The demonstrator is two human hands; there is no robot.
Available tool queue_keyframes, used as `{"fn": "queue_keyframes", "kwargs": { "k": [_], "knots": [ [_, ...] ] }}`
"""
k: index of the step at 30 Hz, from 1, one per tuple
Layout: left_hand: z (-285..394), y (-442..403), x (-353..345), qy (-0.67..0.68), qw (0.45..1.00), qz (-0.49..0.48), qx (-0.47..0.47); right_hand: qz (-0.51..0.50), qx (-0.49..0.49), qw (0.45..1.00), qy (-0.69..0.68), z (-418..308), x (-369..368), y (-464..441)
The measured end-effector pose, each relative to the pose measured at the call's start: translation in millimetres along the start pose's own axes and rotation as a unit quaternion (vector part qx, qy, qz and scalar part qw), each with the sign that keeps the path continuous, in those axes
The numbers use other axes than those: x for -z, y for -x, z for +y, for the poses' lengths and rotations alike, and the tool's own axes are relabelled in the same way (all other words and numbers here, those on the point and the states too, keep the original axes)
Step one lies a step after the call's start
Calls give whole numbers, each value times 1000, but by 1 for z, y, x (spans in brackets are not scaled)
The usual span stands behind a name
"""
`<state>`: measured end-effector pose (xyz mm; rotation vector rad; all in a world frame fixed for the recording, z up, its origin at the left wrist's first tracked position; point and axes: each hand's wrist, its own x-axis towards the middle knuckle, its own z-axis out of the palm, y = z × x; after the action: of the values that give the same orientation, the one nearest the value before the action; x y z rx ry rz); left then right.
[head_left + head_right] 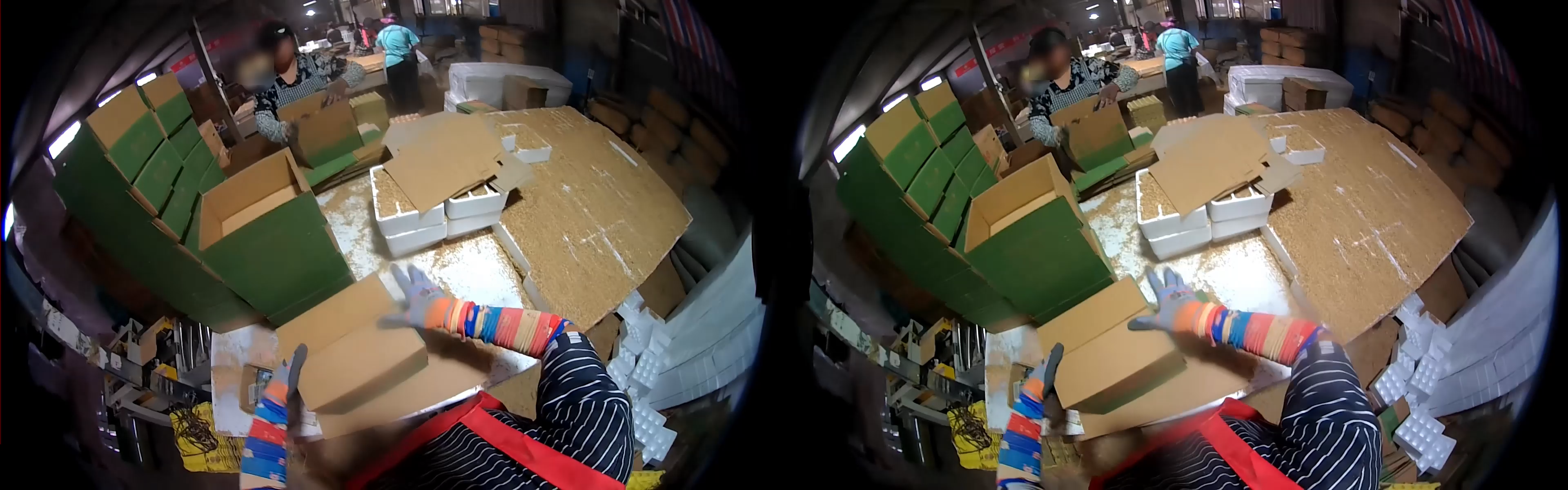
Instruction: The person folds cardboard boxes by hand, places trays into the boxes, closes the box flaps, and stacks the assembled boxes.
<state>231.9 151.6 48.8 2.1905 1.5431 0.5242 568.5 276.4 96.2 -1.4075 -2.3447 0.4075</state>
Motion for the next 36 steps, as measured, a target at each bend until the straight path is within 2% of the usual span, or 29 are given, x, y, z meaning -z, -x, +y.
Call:
{"fn": "queue_keyframes", "kwargs": {
  "k": [1, 3, 5, 7, 9, 10, 11, 12, 13, 14, 15, 16, 17, 18, 19, 20, 21, 22, 23, 24, 25, 26, 28, 29, 30, 32, 34, 35, 36],
  "knots": [
    [8, -4, 16, 102, 990, -53, 86, -174, -110, 961, -184, 3, -6, 1],
    [18, -1, 39, 183, 959, -68, 206, -182, -8, 892, -413, -5, 6, 15],
    [6, 18, 22, 224, 951, 7, 213, -160, -69, 793, -584, -7, 14, 32],
    [-41, 44, -40, 127, 978, 93, 135, -76, 47, 873, -480, -1, 18, 53],
    [-113, 76, -122, -109, 981, 127, 100, 42, 130, 933, -333, 7, 1, 75],
    [-70, 70, -116, -47, 979, 163, 111, -126, -35, 955, -268, -1, 26, 91],
    [-22, 62, -107, 15, 973, 200, 118, -16, 39, 974, -222, 27, -26, 103],
    [12, 53, -99, 79, 960, 235, 130, -24, 13, 968, -249, 34, -33, 109],
    [3, 39, -72, 250, 929, 240, 131, -36, -11, 960, -277, 37, -36, 114],
    [-6, 26, -45, 411, 866, 252, 132, -46, -19, 964, -260, 33, -35, 119],
    [50, 3, -19, 638, 693, 331, 58, -57, -25, 968, -244, 28, -34, 124],
    [59, -5, -8, 594, 746, 294, 66, -1, 21, 965, -263, 29, -41, 130],
    [68, -13, 4, 544, 796, 258, 68, -1, 34, 969, -246, 36, -51, 135],
    [68, -15, 5, 312, 920, 232, 43, 1, 46, 973, -228, 47, -59, 141],
    [67, -17, 5, 56, 980, 192, 10, 4, 59, 976, -211, 60, -66, 148],
    [64, -12, -3, 209, 959, 180, 57, 40, 164, 976, -135, 81, -55, 165],
    [53, -3, -20, 239, 948, 199, 71, 31, 117, 991, -59, 95, -23, 172],
    [42, 6, -37, 269, 934, 218, 84, 113, 79, 990, -24, 125, -8, 182],
    [29, 17, -54, 298, 920, 238, 95, 290, -132, 947, 51, 149, -5, 203],
    [38, 14, -53, 291, 921, 236, 110, 389, -306, 869, 26, 186, 0, 222],
    [47, 13, -49, 281, 923, 230, 128, 483, -449, 751, -34, 223, 5, 241],
    [58, 15, -45, 272, 923, 226, 149, 464, -597, 653, -46, 237, 33, 245],
    [75, 15, -39, 256, 921, 226, 188, 408, -492, 636, -433, 305, 16, 285],
    [73, 4, -34, 271, 927, 192, 173, 420, -456, 668, -412, 311, 12, 278],
    [65, -11, -20, 285, 932, 160, 158, 465, -455, 652, -390, 325, 0, 274],
    [85, -32, -4, 309, 924, 114, 195, 524, -461, 627, -346, 330, -21, 280],
    [133, -39, 9, 333, 890, 91, 297, 558, -467, 616, -301, 320, -22, 282],
    [126, -33, 3, 349, 891, 108, 270, 567, -428, 622, -329, 289, -8, 274],
    [108, -29, -9, 363, 891, 126, 242, 533, -415, 561, -479, 307, -21, 286]
  ]
}}
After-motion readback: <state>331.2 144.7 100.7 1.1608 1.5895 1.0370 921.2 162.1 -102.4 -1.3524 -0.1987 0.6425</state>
